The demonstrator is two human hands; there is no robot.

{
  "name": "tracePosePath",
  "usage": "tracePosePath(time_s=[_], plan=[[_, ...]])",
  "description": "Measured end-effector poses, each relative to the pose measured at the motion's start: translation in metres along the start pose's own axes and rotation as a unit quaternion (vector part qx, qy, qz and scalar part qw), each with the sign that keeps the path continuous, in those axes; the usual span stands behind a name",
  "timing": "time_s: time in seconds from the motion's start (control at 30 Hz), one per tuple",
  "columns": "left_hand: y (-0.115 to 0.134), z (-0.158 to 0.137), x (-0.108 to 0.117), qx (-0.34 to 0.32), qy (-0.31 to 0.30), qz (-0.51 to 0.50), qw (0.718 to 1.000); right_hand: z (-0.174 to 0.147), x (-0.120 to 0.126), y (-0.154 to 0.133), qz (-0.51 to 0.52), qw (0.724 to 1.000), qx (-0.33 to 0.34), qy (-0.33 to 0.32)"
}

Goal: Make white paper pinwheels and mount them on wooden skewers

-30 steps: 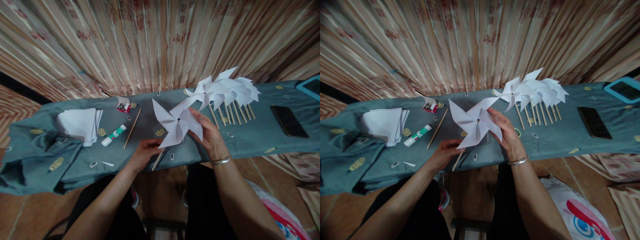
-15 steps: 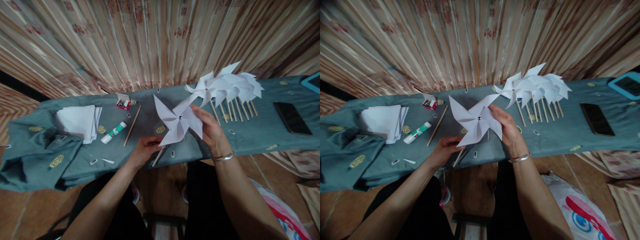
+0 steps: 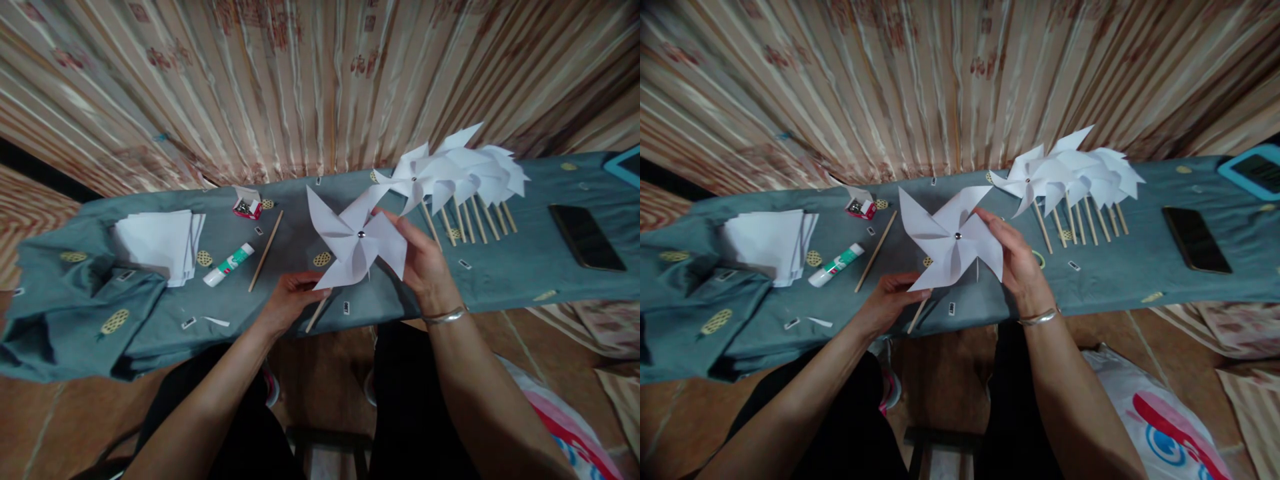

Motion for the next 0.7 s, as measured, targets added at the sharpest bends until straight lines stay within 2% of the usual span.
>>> tracePosePath(time_s=[0.13,0.33,0.47,0.7], plan=[[0.0027,-0.0013,-0.0023,-0.007,-0.012,0.016,1.000,-0.0021,-0.0032,-0.0044,-0.017,0.999,-0.008,-0.031],[0.0040,-0.0038,-0.0028,-0.006,-0.041,0.068,0.997,0.0035,0.0032,-0.0018,-0.008,0.999,-0.031,-0.021],[0.0056,-0.0053,-0.0024,-0.007,-0.041,0.079,0.996,0.0055,0.0053,-0.0004,-0.020,1.000,-0.012,0.004],[0.0058,-0.0061,-0.0026,0.005,-0.035,0.087,0.996,0.0014,0.0041,-0.0041,-0.025,1.000,0.001,-0.011]])
Point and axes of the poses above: each hand's wrist, its own z-axis towards the middle knuckle, its own x-axis out of the back of the hand, y = z × x, the point moved 5 cm from there along z, towards the middle knuckle, and after that the axes turned 2 degrees about -x, right-handed, at the moved point
